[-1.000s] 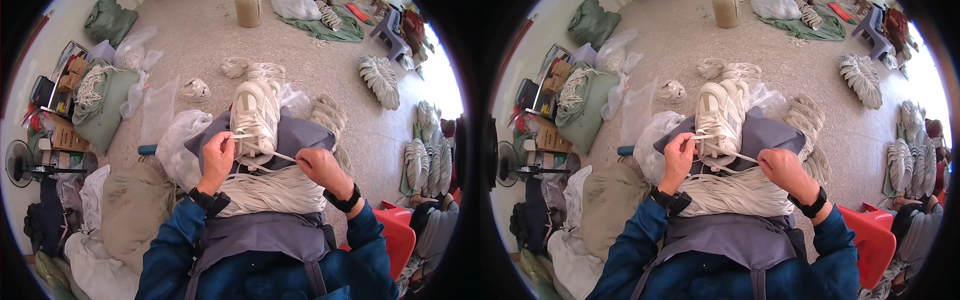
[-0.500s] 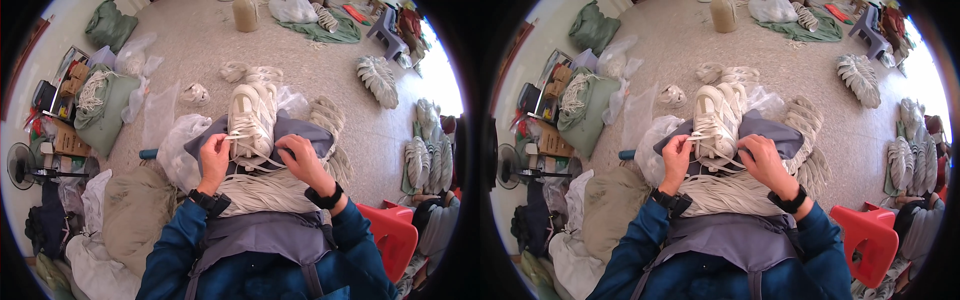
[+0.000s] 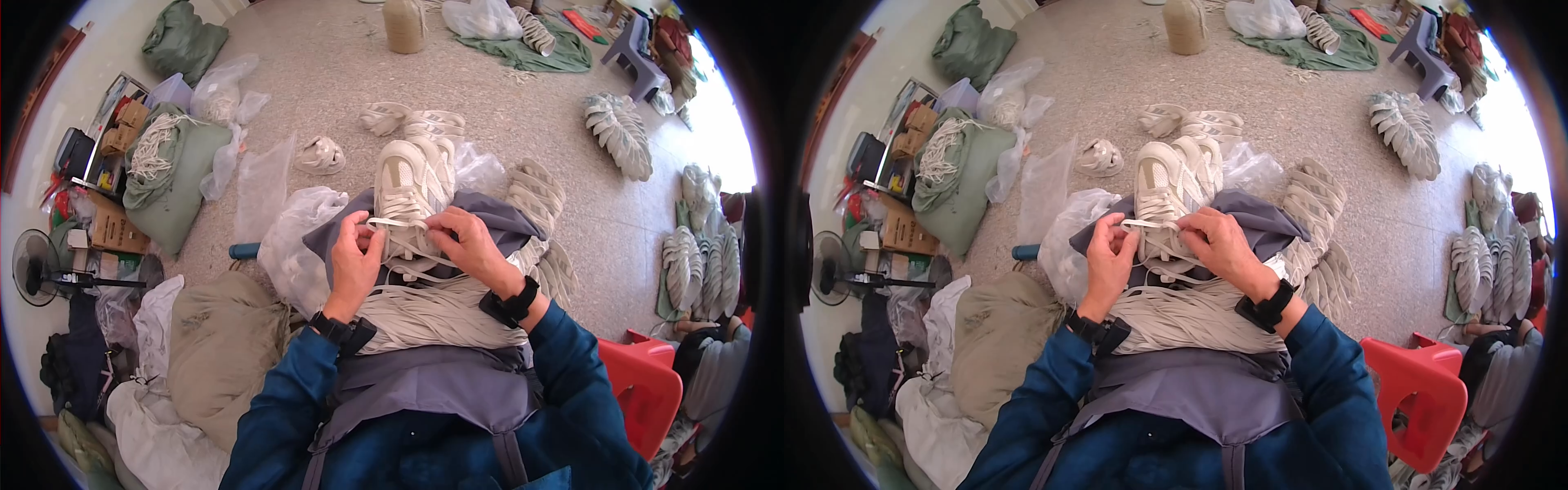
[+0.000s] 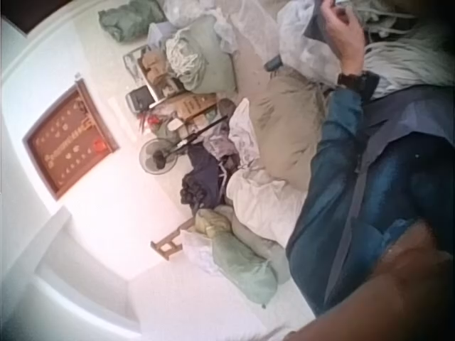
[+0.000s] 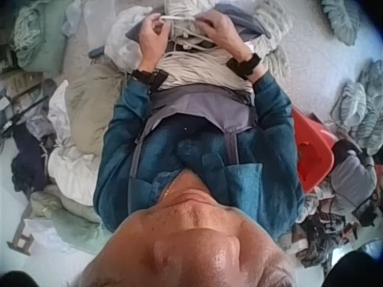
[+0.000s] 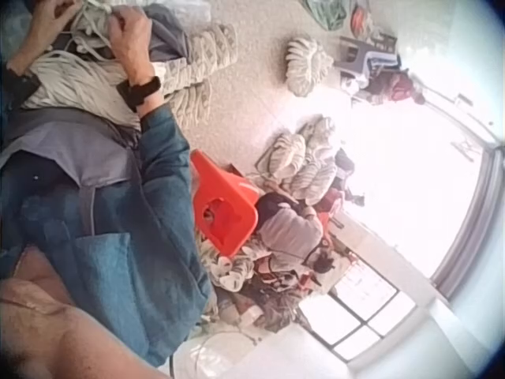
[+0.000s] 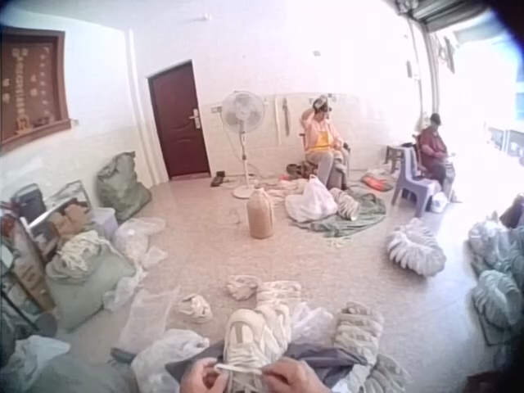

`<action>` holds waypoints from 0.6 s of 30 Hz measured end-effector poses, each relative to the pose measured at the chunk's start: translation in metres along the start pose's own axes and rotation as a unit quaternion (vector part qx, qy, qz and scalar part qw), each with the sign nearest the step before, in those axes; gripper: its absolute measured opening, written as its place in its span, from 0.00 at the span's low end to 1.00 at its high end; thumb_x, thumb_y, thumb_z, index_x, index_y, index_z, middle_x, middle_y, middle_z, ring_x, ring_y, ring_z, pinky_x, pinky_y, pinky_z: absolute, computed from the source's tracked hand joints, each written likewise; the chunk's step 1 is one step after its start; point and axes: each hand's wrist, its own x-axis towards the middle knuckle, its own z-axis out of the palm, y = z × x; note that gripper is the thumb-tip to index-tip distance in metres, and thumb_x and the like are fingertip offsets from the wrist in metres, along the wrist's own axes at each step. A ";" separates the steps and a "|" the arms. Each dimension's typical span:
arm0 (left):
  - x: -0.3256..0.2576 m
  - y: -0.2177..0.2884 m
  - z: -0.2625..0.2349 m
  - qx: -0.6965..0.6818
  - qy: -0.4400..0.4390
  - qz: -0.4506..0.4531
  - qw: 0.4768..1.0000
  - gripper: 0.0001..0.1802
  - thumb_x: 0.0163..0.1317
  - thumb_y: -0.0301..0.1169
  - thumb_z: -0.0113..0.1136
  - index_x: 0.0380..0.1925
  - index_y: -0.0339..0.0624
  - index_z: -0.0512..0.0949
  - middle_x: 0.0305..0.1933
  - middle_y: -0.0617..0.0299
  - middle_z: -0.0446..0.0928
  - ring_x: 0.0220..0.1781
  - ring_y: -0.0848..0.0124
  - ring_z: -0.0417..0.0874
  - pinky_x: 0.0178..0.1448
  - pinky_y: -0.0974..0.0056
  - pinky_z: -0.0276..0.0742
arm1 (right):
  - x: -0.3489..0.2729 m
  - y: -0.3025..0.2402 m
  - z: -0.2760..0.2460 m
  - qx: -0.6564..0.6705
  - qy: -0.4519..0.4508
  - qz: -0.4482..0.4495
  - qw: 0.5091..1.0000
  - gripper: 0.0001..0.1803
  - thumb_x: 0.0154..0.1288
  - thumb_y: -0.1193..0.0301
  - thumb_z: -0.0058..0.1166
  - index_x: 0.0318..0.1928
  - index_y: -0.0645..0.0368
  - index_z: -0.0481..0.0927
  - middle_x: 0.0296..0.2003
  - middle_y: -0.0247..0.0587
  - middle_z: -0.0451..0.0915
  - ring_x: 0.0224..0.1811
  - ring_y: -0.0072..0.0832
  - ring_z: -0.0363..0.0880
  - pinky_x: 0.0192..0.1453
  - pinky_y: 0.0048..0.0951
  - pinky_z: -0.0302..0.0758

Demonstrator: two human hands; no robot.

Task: Threading and securing shoelaces on newly manufactured sneakers in a shoe production line.

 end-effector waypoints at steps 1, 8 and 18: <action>-0.001 -0.002 0.001 0.000 0.000 0.000 1.000 0.15 0.68 0.26 0.63 0.52 0.34 0.75 0.34 0.56 0.84 0.30 0.72 0.84 0.37 0.66 0.80 | 0.001 0.002 -0.001 -0.008 -0.004 -0.001 1.000 0.09 0.66 0.76 0.60 0.45 0.65 0.84 0.34 0.44 0.80 0.35 0.35 0.80 0.41 0.33 0.75; 0.000 -0.010 -0.001 0.005 -0.023 0.012 1.000 0.13 0.71 0.26 0.60 0.52 0.33 0.76 0.38 0.58 0.84 0.35 0.74 0.84 0.41 0.67 0.80 | 0.014 0.004 -0.011 -0.022 -0.063 -0.052 0.996 0.07 0.66 0.74 0.58 0.41 0.65 0.82 0.35 0.48 0.79 0.41 0.46 0.80 0.47 0.40 0.76; -0.004 0.013 -0.002 0.042 0.080 0.090 0.992 0.04 0.68 0.22 0.59 0.41 0.37 0.81 0.37 0.58 0.80 0.31 0.69 0.81 0.35 0.65 0.77 | 0.007 0.002 -0.020 0.047 -0.102 0.063 0.992 0.08 0.70 0.72 0.56 0.43 0.66 0.79 0.33 0.45 0.76 0.35 0.37 0.75 0.44 0.33 0.73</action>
